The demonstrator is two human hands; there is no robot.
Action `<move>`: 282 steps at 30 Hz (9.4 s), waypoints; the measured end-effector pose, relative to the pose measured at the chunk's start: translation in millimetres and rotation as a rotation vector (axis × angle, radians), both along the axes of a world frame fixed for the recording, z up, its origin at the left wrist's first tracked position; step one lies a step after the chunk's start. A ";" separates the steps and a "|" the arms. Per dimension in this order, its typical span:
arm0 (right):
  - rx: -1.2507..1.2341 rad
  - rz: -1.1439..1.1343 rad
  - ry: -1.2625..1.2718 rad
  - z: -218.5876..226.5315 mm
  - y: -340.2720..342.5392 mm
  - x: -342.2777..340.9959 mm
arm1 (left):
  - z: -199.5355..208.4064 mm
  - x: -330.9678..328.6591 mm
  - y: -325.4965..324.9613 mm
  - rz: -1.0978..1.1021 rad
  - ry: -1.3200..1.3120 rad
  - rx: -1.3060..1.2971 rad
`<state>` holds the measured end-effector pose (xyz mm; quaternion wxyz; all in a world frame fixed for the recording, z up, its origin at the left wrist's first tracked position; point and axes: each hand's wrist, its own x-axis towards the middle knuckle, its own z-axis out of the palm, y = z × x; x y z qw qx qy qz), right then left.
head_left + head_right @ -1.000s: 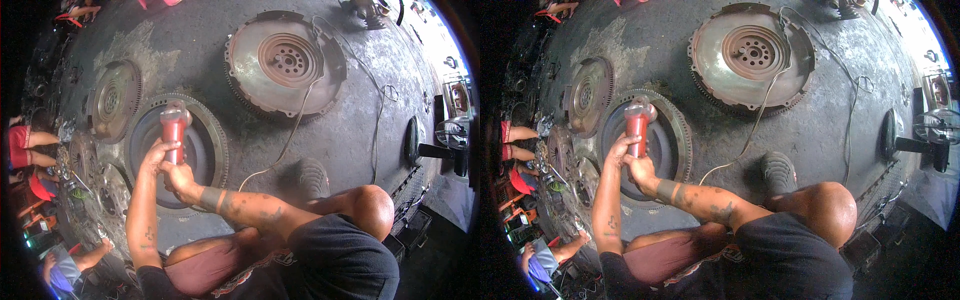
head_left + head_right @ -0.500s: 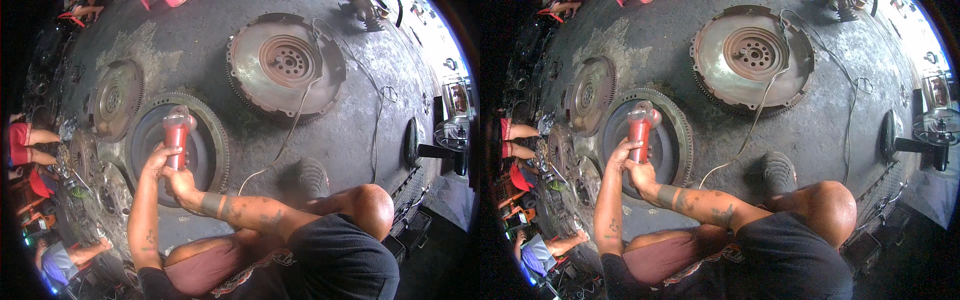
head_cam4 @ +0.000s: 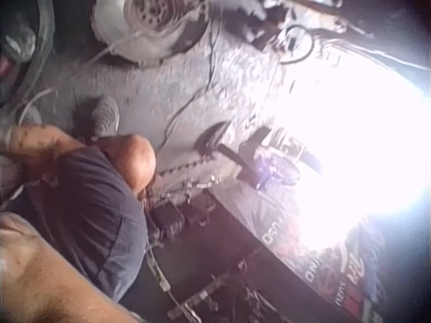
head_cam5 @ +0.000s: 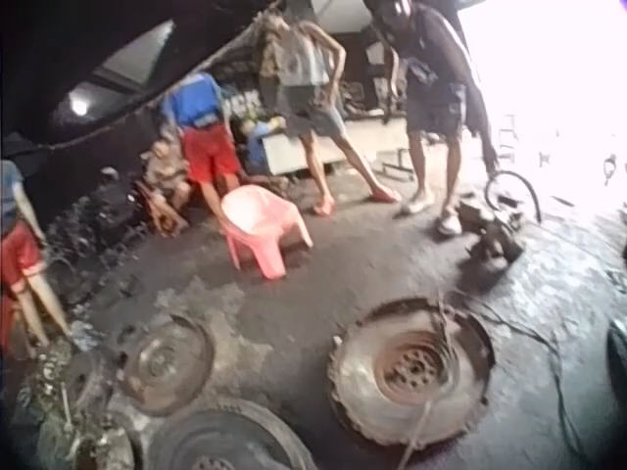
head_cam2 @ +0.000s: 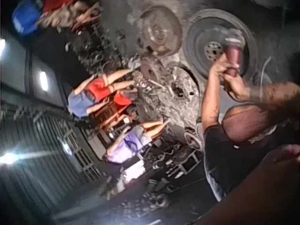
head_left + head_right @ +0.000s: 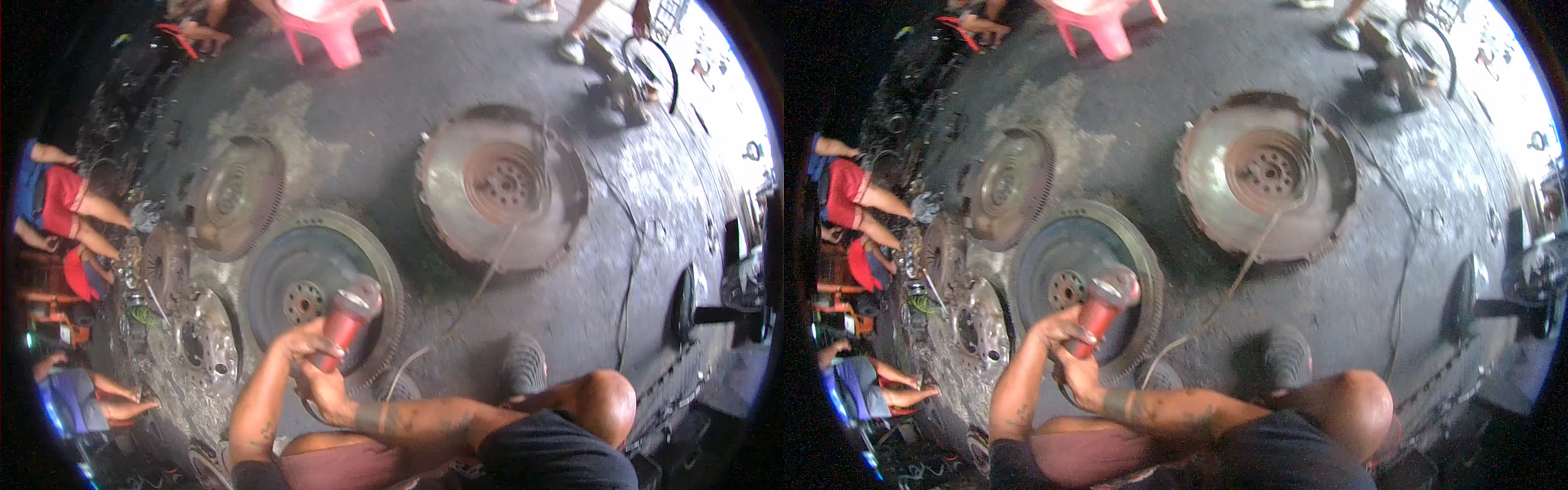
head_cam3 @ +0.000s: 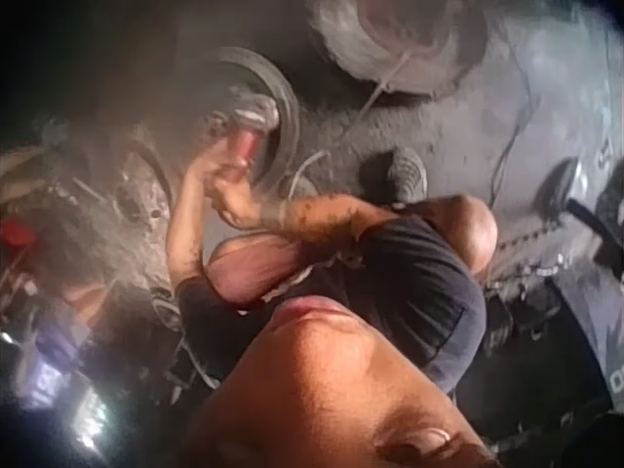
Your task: Using an angle grinder to clean or resurface automotive flywheels on the floor.
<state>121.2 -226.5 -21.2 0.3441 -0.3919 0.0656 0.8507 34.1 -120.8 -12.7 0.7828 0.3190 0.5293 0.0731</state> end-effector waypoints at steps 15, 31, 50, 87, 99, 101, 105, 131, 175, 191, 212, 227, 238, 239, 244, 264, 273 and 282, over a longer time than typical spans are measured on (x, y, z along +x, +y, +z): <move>0.007 0.107 0.034 -17.1 95.5 20.5 | -14.4 5.8 63.4 0.365 0.197 0.185; 0.170 0.361 0.087 -30.5 140.1 17.9 | -18.0 -14.5 74.7 0.695 0.295 0.218; -0.108 0.015 0.248 28.3 82.5 13.9 | 19.7 10.0 67.4 0.166 0.320 0.035; 0.013 0.050 0.229 25.1 98.6 31.5 | 28.7 24.7 75.6 0.271 0.401 0.090; -0.194 -0.149 0.264 51.5 57.3 26.9 | 39.4 45.8 55.8 -0.106 0.419 0.012; -0.182 -0.160 0.257 39.3 58.4 21.6 | 37.7 47.4 57.5 -0.057 0.415 0.036; -0.138 -0.075 0.276 23.7 70.7 19.1 | 24.3 28.8 63.9 0.085 0.423 0.115; -0.134 -0.062 0.090 33.5 47.8 31.0 | 11.9 30.2 33.6 0.147 0.202 0.083; 0.077 0.209 0.219 3.6 97.1 31.3 | 16.5 16.4 72.4 0.216 0.604 0.331; 0.086 0.236 0.143 8.6 99.8 39.0 | 9.3 17.2 73.5 0.317 0.504 0.228; 0.455 0.678 -0.172 26.3 106.3 36.4 | 0.8 -13.0 10.0 1.025 -0.013 0.298; 1.278 1.350 -0.815 30.8 93.8 26.6 | 6.9 -31.7 -80.4 1.618 -0.455 0.222; 0.771 1.513 -0.546 23.3 70.9 44.1 | -34.6 25.6 -108.3 1.869 0.054 0.311; 0.692 1.539 -0.528 22.0 69.9 46.3 | -35.3 27.3 -112.4 1.827 -0.052 0.362; 1.183 1.483 -0.575 -11.1 52.2 62.6 | -32.3 20.3 -138.9 1.628 -0.238 0.414; 1.038 1.849 -0.756 22.6 36.9 -9.6 | -42.4 -18.2 -177.3 1.831 -0.491 0.223; 1.063 1.772 -0.709 34.4 57.0 -25.8 | -29.3 -35.5 -158.7 1.868 -0.497 0.160; 1.151 1.686 -0.636 26.6 82.7 -36.8 | -27.4 -54.0 -128.8 1.832 -0.413 0.140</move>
